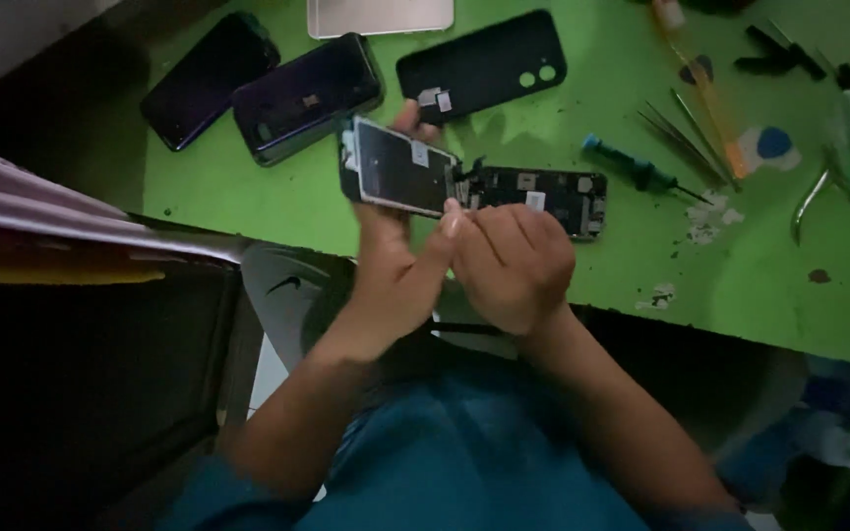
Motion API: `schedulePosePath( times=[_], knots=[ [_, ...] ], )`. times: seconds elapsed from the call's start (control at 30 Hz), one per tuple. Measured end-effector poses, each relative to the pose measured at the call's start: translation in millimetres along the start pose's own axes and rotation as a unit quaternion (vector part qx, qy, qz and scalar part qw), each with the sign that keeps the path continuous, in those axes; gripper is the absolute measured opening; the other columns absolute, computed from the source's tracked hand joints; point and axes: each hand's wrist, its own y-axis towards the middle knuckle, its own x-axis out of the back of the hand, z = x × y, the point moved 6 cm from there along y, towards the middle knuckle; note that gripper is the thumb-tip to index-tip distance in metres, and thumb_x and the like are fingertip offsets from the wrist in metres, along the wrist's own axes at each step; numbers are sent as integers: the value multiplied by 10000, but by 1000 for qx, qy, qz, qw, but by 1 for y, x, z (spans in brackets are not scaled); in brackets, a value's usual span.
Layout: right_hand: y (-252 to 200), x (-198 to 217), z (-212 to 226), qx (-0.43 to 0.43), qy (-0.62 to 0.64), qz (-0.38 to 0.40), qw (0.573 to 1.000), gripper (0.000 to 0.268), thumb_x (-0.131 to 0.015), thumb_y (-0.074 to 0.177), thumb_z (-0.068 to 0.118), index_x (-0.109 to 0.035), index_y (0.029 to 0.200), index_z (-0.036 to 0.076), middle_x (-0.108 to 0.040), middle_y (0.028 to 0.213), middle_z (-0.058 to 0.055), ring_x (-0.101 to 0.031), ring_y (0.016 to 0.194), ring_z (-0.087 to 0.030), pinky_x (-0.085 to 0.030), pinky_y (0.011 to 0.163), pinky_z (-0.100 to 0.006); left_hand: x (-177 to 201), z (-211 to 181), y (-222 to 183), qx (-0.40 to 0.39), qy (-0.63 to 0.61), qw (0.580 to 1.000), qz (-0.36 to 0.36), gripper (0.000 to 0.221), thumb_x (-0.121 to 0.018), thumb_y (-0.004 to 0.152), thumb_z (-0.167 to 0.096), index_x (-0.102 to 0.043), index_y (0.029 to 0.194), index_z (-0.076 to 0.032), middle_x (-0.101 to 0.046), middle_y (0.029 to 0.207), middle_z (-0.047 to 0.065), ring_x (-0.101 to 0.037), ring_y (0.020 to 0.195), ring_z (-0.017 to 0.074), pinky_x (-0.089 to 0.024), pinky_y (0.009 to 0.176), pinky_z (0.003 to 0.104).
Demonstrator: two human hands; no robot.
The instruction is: Disassembling various smartphone components using a screwdriver, brush, and manual prying on a repair bench.
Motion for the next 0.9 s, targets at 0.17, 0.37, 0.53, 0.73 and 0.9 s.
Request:
schedulePosePath(
  times=[0.17,0.37,0.53,0.73,0.9],
  knots=[
    [-3,2,-9,28,57,58,996,100,-649,999,127,-708,955,60,-633,901,-150,-606,714,-218,-463,710,-299,8,50,17,-79,-84,992,-41,679,-464,1144,-12,-42,1654,-163,-358,1635,205,-462,1431,527,-419,1183,678],
    [6,23,-70,-39,16,190,981,166,-862,981,198,-742,1045,104,-766,940,-95,-692,745,-195,-551,628,-330,5,35,21,-35,-6,997,-62,843,-696,1031,52,-128,1577,-250,-529,1520,149,-648,1371,300,-574,1206,465],
    [-6,13,-91,-50,13,222,974,191,-831,953,178,-706,1081,112,-744,1094,-112,-676,969,-308,-509,858,-476,3,46,19,24,47,997,-64,1080,-744,1026,17,95,1650,-254,-574,1501,146,-690,1358,302,-600,1208,483],
    [-13,6,-91,-98,36,254,961,172,-789,941,134,-705,1078,74,-743,1102,-148,-666,994,-312,-462,890,-457,-2,59,14,32,31,999,-16,1241,-783,1000,44,239,1613,-303,-514,1551,182,-624,1447,389,-615,1201,560],
    [-17,4,-92,-82,16,272,959,193,-774,929,163,-718,1101,95,-741,1143,-121,-659,1033,-311,-463,899,-443,-4,64,17,39,70,996,-41,1282,-810,991,101,222,1619,-327,-551,1530,152,-684,1421,399,-580,1250,572]
  ],
)
